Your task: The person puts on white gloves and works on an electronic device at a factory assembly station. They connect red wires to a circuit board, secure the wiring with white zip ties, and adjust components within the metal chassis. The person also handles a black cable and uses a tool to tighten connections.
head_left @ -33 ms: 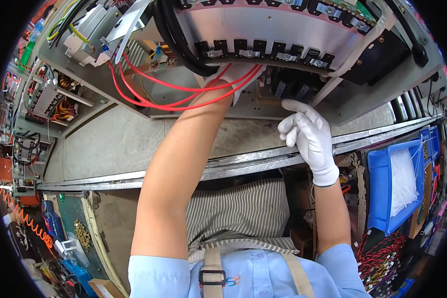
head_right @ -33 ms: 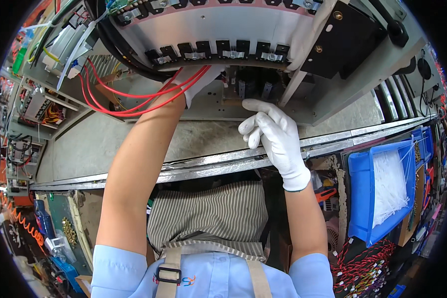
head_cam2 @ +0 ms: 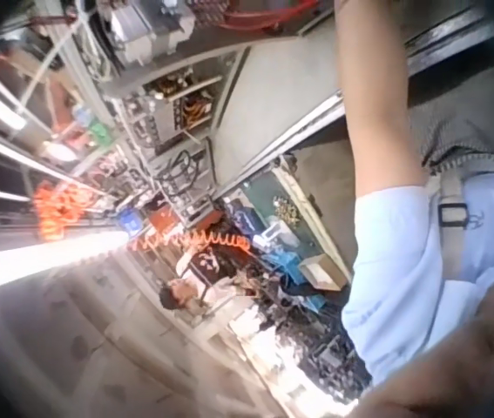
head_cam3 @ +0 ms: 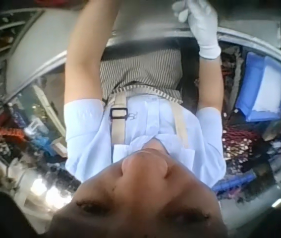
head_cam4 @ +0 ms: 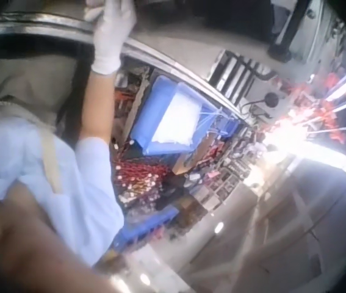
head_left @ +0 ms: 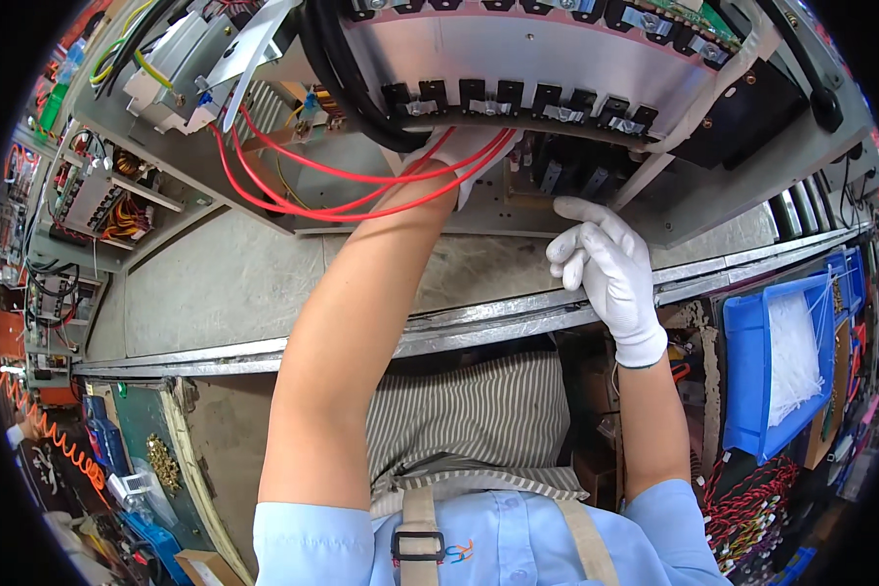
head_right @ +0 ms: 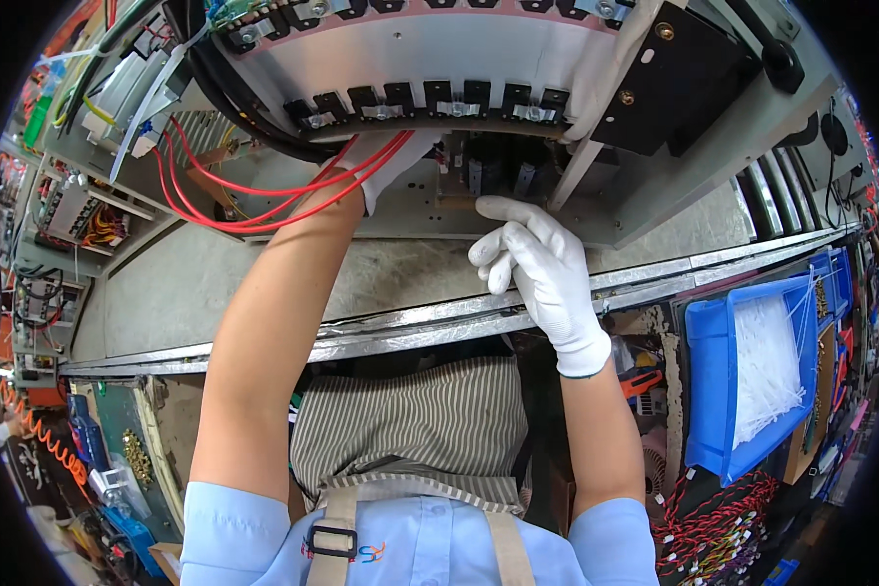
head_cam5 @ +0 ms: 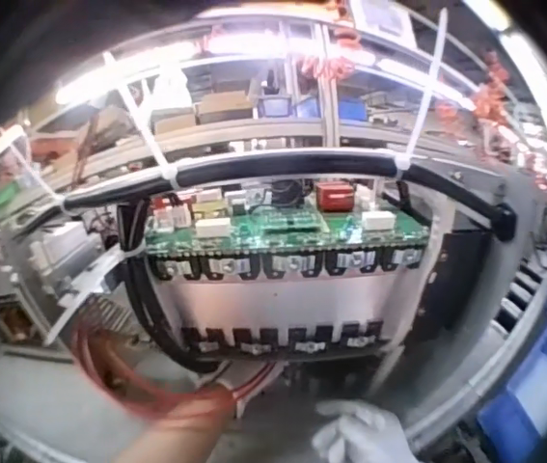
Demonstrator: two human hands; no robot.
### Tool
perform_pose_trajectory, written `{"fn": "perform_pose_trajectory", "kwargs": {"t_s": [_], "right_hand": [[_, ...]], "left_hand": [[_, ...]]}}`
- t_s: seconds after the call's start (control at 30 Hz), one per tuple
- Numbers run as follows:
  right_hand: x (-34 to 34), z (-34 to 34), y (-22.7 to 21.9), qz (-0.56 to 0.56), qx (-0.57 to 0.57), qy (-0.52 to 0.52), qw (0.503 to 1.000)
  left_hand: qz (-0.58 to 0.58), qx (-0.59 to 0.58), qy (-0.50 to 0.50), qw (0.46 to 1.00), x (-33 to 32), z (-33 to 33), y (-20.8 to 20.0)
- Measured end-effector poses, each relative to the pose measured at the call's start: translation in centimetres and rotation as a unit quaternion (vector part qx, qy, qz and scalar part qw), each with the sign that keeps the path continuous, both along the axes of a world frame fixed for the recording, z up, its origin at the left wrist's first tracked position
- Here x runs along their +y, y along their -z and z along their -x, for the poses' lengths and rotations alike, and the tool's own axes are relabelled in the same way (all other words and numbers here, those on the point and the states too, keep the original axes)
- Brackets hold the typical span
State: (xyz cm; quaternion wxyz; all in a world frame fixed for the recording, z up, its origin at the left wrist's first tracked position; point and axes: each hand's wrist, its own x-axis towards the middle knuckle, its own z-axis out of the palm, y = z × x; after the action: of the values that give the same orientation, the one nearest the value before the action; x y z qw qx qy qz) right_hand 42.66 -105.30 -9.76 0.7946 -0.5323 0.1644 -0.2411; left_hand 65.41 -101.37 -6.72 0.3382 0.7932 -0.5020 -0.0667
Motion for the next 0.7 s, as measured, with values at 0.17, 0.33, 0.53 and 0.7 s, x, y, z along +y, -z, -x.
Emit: {"fn": "perform_pose_trajectory", "kwargs": {"t_s": [0.17, 0.33, 0.53, 0.7], "right_hand": [[-0.2, 0.0, 0.0, 0.008, 0.002, -0.012, 1.000], [-0.2, 0.1, -0.2, 0.006, 0.000, -0.008, 1.000], [-0.2, -0.1, 0.1, 0.054, 0.034, 0.012, 0.998], [1.4, -0.3, 0.3, 0.108, 0.083, 0.044, 0.990]], "left_hand": [[0.003, -0.023, 0.002, 1.000, 0.3, 0.1, -0.2], [0.006, -0.076, 0.007, 0.997, 0.9, 0.3, -0.6], [0.033, -0.120, 0.001, 0.992, 1.0, 0.8, -0.3], [0.070, -0.071, -0.013, 0.995, -1.0, 1.8, 1.2]]}}
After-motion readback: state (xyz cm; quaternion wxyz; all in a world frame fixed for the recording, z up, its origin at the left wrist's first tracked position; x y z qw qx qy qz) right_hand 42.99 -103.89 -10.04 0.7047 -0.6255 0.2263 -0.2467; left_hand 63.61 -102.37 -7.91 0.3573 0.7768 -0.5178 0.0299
